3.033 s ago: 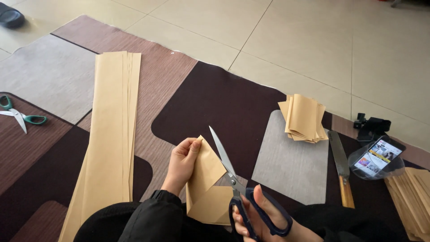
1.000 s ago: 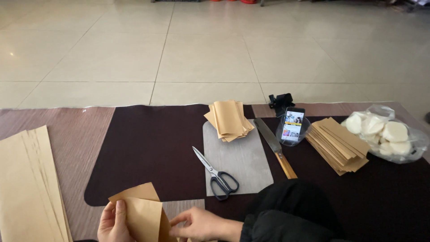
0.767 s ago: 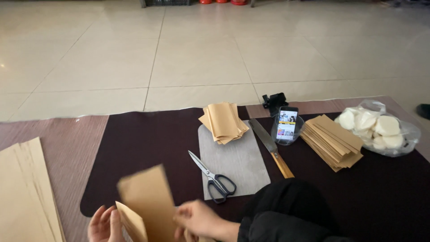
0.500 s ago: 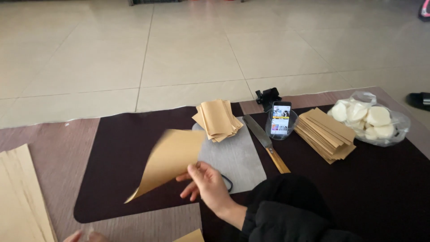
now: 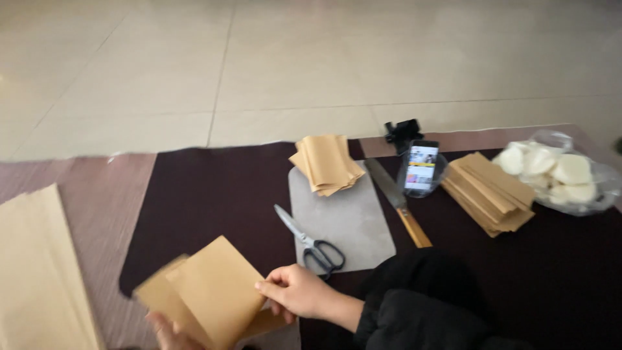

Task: Folding and cutting brown paper strips into smaller rectangular patterns using scissors.

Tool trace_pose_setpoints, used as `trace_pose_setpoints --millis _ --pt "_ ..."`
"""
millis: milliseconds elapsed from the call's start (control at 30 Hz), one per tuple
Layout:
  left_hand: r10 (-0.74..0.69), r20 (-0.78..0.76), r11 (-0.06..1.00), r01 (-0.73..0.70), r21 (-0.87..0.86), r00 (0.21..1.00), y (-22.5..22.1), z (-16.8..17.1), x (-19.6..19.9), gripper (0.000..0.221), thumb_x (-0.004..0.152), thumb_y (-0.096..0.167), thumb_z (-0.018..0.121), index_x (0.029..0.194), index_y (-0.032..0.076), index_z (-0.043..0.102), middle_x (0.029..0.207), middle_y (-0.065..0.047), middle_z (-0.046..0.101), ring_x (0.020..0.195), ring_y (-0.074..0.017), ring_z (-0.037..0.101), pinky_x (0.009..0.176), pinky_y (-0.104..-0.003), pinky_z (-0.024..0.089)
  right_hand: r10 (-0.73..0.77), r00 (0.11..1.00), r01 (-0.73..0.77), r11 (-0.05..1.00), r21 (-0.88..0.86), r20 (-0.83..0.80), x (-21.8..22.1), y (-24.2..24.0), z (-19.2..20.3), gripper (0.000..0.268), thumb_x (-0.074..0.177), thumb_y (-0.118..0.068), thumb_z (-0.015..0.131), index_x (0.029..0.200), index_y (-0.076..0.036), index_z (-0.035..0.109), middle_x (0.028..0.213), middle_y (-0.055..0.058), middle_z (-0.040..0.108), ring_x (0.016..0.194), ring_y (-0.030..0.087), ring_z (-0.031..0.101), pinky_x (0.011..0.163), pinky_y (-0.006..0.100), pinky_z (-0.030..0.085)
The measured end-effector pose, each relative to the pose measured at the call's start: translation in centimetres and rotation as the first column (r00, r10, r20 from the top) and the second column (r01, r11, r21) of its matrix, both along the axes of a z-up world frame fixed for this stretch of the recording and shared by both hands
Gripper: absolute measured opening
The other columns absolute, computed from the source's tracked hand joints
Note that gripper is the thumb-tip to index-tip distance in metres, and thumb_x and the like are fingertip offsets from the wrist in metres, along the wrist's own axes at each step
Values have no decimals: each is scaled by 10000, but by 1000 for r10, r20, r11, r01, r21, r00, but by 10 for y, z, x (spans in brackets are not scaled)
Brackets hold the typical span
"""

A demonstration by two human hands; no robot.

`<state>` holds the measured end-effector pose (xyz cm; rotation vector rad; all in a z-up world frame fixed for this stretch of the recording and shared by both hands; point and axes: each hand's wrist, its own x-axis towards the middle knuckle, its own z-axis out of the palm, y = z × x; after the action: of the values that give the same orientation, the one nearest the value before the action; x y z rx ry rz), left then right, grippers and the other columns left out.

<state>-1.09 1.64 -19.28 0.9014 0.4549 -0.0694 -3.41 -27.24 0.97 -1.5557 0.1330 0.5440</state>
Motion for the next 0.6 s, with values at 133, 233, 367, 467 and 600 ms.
trace_pose_setpoints --millis 133,233,367,467,600 --pt "103 -107 991 -92 99 989 -59 107 0 662 1101 519 293 1577 74 410 1486 -218 545 1293 -330 554 1058 -489 444 26 1000 -28 975 -222 -11 -8 5 17 309 1064 -300 649 949 -29 744 595 7 635 384 95 460 394 229 367" --pt "-13 -193 988 42 149 981 -82 193 -24 458 1045 273 508 1391 -28 526 1251 -259 603 1155 -351 584 978 -485 435 -28 999 22 960 -278 -17 -5 5 12 319 1047 -312 655 990 -23 775 553 15 623 382 97 458 381 234 366" --pt "-66 -31 969 71 235 997 -76 159 -29 349 997 156 654 1221 -109 688 1035 -234 735 832 -248 659 683 -322 499 -11 1000 5 957 -289 -18 -4 1 3 337 1051 -309 653 989 3 765 524 25 605 327 107 424 339 247 313" --pt "-97 -37 932 104 346 995 -78 164 -31 327 988 182 682 1105 -119 731 892 -201 742 704 -201 628 590 -298 481 36 998 -14 928 -372 51 -3 1 3 347 1017 -318 671 1069 4 791 535 14 639 423 85 520 442 225 396" --pt "-161 -10 883 149 444 987 -81 147 -28 318 958 186 711 1108 -91 758 840 -184 775 634 -181 654 533 -273 493 -18 956 178 830 -528 293 -1 -1 8 421 941 -331 723 1272 -73 694 767 7 704 627 104 640 581 244 523"
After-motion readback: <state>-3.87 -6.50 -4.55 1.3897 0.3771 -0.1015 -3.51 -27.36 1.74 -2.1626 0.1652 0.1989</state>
